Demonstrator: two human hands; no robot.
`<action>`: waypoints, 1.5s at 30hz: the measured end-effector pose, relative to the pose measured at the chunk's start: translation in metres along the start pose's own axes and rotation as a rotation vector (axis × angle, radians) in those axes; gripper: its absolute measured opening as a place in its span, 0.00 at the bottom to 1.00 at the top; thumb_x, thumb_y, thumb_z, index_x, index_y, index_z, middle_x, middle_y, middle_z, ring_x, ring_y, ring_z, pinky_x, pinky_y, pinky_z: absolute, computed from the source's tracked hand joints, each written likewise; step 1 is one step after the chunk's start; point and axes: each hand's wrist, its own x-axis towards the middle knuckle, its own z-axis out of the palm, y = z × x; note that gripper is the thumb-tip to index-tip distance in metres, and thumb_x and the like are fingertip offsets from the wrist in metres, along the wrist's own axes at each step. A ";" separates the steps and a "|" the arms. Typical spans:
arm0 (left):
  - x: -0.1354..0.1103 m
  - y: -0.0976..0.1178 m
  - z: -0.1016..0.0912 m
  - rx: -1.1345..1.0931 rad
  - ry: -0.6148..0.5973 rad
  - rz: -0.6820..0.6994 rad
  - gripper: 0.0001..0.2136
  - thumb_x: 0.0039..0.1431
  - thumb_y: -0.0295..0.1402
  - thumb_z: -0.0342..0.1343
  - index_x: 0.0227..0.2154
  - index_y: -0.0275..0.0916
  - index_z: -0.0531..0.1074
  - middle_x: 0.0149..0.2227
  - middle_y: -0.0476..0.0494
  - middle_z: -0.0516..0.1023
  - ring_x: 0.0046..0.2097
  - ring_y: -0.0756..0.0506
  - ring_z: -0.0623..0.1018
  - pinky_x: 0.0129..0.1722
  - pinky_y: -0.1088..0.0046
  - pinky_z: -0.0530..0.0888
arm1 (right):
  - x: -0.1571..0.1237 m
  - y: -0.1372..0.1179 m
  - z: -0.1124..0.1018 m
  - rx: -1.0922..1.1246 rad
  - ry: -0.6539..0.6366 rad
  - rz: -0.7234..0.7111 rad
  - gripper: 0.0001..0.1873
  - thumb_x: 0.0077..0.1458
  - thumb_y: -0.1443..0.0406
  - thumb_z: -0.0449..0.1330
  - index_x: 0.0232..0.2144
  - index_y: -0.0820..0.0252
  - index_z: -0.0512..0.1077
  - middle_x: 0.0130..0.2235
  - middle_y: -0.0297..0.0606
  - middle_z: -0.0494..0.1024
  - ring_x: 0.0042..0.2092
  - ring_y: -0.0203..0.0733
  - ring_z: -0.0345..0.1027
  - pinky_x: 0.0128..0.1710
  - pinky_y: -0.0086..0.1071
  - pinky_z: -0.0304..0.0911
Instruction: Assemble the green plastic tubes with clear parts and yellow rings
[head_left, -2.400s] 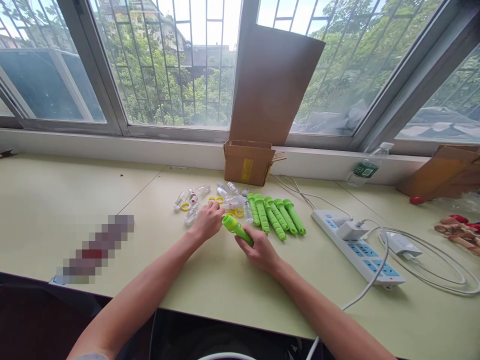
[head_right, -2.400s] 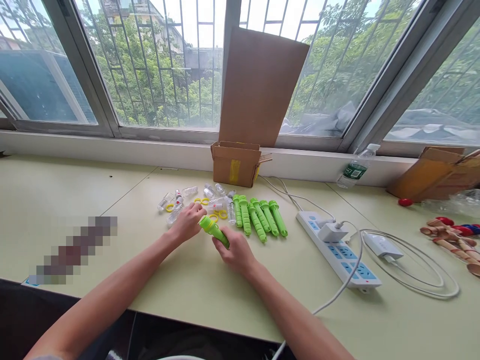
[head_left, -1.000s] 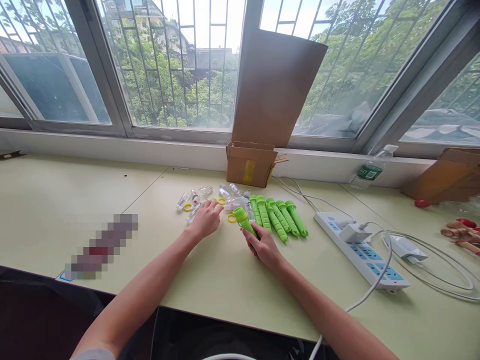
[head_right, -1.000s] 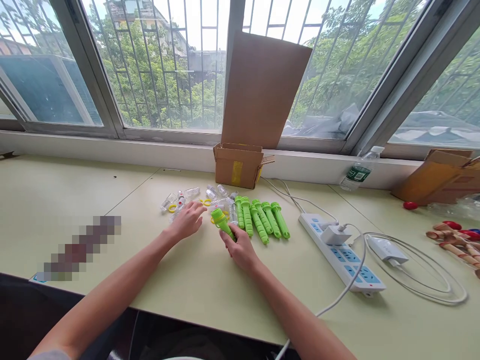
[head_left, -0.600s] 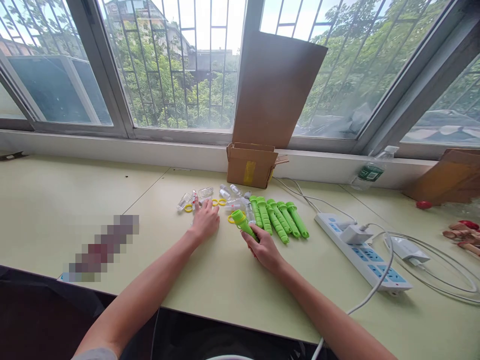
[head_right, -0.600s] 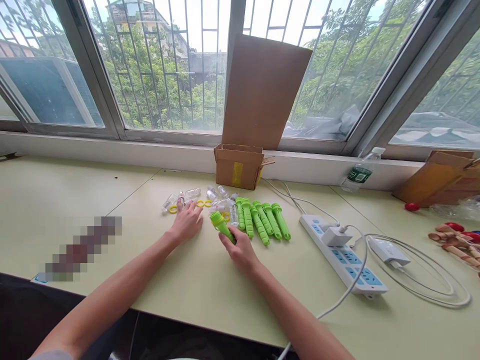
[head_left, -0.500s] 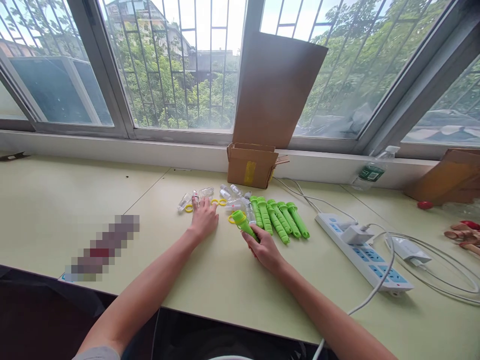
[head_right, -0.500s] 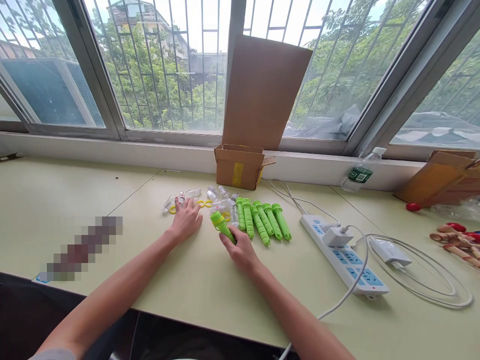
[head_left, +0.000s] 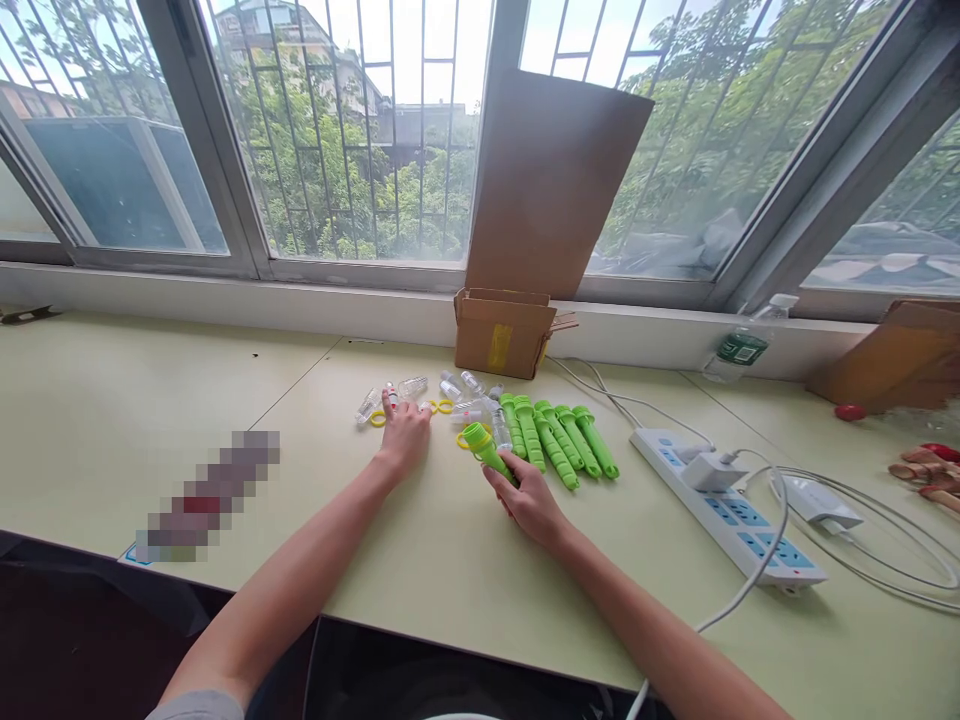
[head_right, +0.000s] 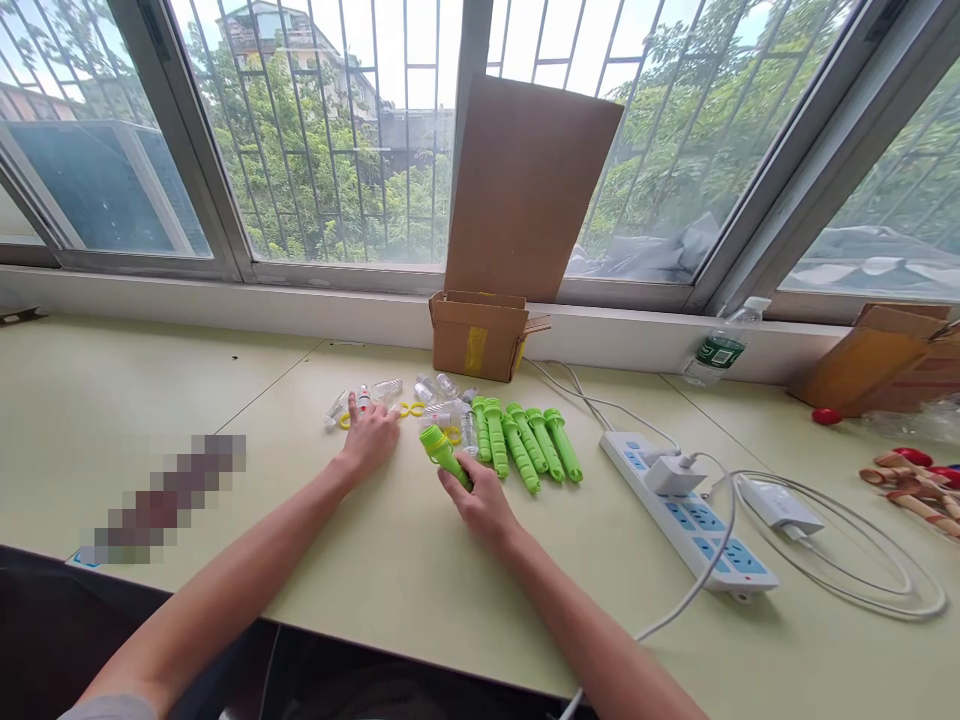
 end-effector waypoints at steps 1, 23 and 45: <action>0.000 -0.001 0.000 -0.011 -0.010 0.008 0.13 0.56 0.25 0.46 0.41 0.41 0.72 0.38 0.40 0.76 0.46 0.38 0.71 0.58 0.41 0.41 | 0.000 0.000 0.000 -0.002 -0.001 0.002 0.14 0.58 0.53 0.52 0.30 0.57 0.64 0.21 0.28 0.61 0.21 0.33 0.53 0.21 0.28 0.50; -0.004 0.015 -0.012 -0.297 0.481 0.145 0.24 0.50 0.23 0.51 0.53 0.37 0.59 0.40 0.39 0.70 0.42 0.40 0.70 0.44 0.61 0.68 | 0.001 0.000 -0.001 -0.031 -0.002 -0.036 0.13 0.58 0.54 0.53 0.31 0.58 0.65 0.24 0.30 0.62 0.25 0.34 0.53 0.24 0.28 0.51; -0.011 0.029 -0.026 -1.153 0.307 -0.083 0.13 0.56 0.32 0.54 0.45 0.40 0.69 0.36 0.44 0.79 0.38 0.47 0.78 0.38 0.70 0.74 | 0.002 -0.002 0.000 -0.123 0.001 -0.074 0.13 0.58 0.55 0.52 0.31 0.58 0.66 0.26 0.31 0.64 0.28 0.36 0.55 0.29 0.29 0.52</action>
